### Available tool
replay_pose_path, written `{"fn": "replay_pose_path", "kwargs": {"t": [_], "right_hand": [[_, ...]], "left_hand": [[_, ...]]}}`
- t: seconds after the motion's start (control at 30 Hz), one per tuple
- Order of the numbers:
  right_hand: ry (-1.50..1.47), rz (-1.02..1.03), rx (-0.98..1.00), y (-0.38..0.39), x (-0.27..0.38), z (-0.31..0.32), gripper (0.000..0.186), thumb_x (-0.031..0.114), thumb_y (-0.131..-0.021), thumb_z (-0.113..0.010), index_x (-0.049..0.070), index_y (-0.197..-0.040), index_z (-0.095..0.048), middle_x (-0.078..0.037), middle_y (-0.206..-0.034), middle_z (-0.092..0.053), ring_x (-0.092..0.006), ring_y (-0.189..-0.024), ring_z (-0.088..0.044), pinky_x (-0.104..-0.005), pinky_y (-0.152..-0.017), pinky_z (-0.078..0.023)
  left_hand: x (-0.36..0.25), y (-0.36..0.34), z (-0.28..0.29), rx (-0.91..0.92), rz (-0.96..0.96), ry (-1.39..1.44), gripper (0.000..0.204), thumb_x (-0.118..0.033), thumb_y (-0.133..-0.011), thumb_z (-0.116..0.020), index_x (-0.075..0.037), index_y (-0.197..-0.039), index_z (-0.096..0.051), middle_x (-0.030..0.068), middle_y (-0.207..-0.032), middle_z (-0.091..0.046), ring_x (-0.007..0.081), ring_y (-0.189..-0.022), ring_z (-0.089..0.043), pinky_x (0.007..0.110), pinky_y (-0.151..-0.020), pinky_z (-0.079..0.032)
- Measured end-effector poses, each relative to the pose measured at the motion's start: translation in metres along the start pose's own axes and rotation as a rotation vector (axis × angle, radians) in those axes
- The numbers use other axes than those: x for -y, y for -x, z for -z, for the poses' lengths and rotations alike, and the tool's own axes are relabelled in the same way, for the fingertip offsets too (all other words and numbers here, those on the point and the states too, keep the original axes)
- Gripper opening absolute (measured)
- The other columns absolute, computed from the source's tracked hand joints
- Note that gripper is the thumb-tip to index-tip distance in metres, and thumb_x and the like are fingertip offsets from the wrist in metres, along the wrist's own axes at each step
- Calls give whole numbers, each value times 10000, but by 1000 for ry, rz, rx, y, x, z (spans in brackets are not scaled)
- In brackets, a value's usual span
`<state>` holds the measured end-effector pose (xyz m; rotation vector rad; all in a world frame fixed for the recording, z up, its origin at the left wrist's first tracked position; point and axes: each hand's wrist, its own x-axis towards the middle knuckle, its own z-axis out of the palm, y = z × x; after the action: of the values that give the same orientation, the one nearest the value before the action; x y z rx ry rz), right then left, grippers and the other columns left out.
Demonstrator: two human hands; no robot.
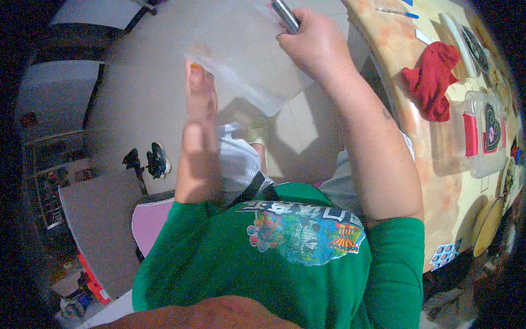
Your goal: The person cleans a clear plastic container with a red cloth, wiping the exterior and interior surfaces. They open the container, remove a small item, and continue wiping before closing the lid.
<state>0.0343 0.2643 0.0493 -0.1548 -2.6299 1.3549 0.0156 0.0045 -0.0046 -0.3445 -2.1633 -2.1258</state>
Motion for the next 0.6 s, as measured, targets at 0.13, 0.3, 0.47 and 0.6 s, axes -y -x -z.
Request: {"fn": "replay_pose_path", "kwargs": {"t": [0.13, 0.3, 0.47, 0.6], "right_hand": [[158, 119, 19, -6, -12, 1, 277, 183, -825, -757, 41, -1057, -708, -83, -789, -654, -171, -719, -613, -334, -697, -507], [138, 153, 120, -2, -14, -8, 250, 164, -826, -757, 47, -1043, -713, -69, -750, -642, -172, -696, -603, -326, -679, -496], [111, 174, 218, -4, -20, -15, 236, 144, -833, -755, 37, -1039, -712, -50, -727, -635, -134, -690, -583, -308, -668, -488], [11, 188, 263, -5, -28, -24, 249, 148, -834, -765, 25, -1043, -711, -30, -738, -636, -99, -702, -566, -290, -668, -486]], "left_hand": [[-10, -3, 9, -152, -127, -65, 1103, -703, -806, -675, -14, -1556, -252, 198, -1491, -423, 336, -1380, -430, 497, -1201, -239], [-30, -1, 1, 201, 99, -120, 851, -406, -925, -701, -15, -1556, -286, 163, -1379, -559, 271, -1294, -527, 432, -1129, -380], [-19, 1, -1, 217, -156, -368, 787, -115, -847, -747, -6, -1524, -363, 129, -1272, -586, 217, -1170, -589, 320, -1000, -489], [-7, 3, -11, 184, -80, -370, 873, -274, -854, -787, 15, -1535, -323, 108, -1308, -566, 218, -1200, -541, 369, -1091, -401]]}}
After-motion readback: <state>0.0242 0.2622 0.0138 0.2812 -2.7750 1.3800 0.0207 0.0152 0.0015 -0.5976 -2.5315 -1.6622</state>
